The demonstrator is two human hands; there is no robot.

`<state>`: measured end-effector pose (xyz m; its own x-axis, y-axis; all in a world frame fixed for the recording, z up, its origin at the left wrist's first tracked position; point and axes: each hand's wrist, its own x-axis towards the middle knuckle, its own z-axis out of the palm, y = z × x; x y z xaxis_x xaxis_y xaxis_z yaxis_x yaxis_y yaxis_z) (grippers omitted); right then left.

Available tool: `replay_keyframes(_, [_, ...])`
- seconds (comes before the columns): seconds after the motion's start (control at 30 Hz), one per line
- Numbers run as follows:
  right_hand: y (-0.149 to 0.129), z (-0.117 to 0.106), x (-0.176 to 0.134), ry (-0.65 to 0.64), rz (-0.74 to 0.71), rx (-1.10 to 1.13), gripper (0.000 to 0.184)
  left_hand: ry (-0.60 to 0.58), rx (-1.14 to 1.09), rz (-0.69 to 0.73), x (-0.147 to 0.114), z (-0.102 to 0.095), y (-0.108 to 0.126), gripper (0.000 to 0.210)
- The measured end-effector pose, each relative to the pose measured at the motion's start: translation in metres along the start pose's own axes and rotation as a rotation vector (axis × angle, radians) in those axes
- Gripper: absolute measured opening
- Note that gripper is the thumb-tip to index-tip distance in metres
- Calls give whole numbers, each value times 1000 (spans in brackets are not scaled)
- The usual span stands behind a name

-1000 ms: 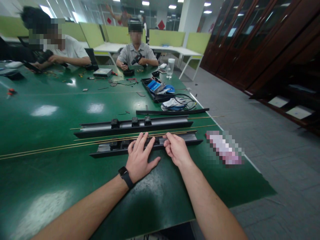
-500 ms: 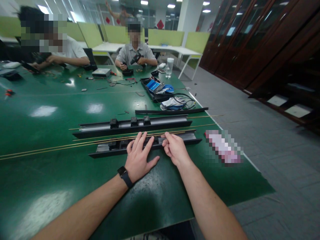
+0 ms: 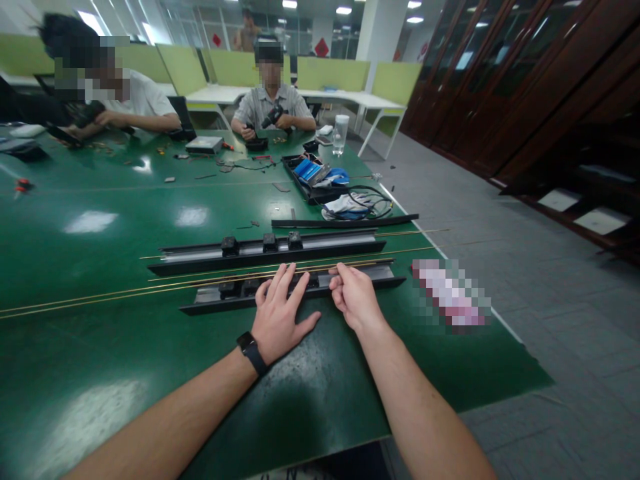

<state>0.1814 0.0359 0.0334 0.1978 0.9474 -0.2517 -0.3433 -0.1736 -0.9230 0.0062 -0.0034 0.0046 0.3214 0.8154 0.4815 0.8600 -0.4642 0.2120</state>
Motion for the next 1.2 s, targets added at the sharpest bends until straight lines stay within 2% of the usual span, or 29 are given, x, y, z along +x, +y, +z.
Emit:
replay_keyframes(0.33, [-3,1,-1,37,22,7,18,-7,-3,-3,0,1,0,73])
replay_keyframes(0.63, [0,0,2,34,20,-2,25,-2,-3,1,0,0,0,73])
replay_keyframes(1.2, [3,-2,2,12,-4,-6,26,-14,-4,-3,-1,2,-1,73])
